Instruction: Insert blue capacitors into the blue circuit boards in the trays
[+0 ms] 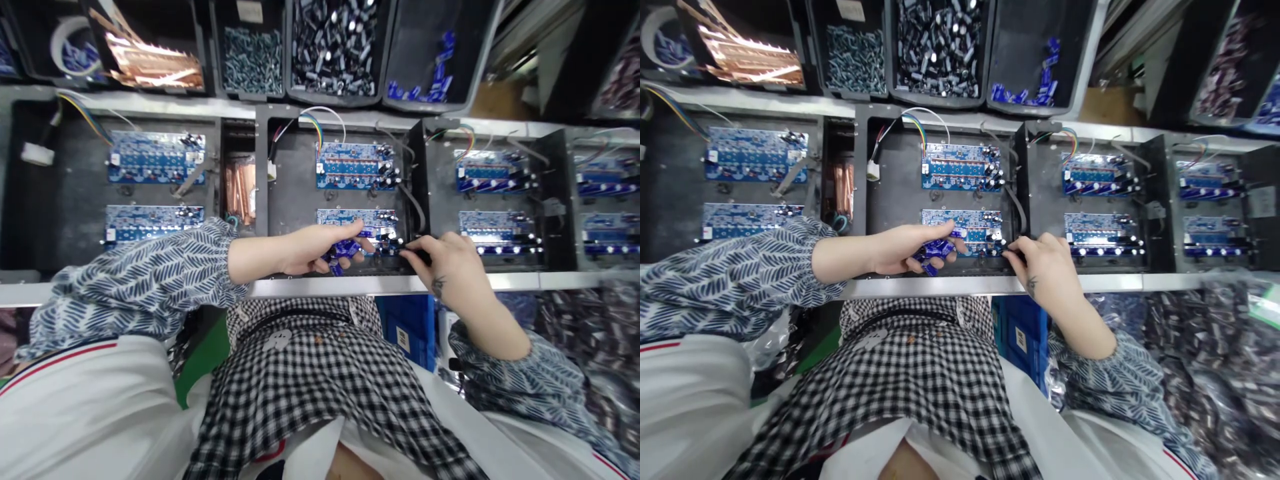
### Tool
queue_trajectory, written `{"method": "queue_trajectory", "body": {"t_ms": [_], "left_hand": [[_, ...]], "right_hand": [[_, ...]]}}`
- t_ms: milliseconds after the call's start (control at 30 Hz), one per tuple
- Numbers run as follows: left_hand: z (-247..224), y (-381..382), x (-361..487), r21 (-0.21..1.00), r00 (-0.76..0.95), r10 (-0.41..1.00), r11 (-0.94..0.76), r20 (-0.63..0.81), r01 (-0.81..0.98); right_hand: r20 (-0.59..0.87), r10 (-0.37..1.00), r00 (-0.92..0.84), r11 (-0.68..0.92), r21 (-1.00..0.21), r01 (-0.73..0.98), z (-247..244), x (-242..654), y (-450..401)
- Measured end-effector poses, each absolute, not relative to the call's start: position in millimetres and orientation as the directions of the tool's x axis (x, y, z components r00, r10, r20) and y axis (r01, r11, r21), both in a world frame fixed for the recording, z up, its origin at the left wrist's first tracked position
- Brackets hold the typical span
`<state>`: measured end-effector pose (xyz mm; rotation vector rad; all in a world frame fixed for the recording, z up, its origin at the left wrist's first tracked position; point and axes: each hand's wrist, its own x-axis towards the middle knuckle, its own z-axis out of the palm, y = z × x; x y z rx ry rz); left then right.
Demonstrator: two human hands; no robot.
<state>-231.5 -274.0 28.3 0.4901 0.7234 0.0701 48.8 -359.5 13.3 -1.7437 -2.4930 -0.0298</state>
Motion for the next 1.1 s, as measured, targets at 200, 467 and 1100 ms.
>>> {"method": "queue_trajectory", "body": {"t_ms": [200, 467, 1100], "left_hand": [[35, -276, -230, 0.503, 0.709, 0.268, 0.853, -0.652, 0.14], [34, -283, -229, 0.616, 0.72, 0.352, 0.777, -0.599, 0.133], [45, -290, -241, 0.696, 0.707, 0.443, 0.711, -0.552, 0.098]], "right_hand": [[0.119, 0.929, -0.351, 0.355, -0.019, 0.935, 12, 47, -360], [0.163, 0.928, -0.335, 0.317, 0.125, 0.94, 14, 27, -374], [0.194, 0.924, -0.331, 0.371, -0.24, 0.897, 54, -20, -360]]}}
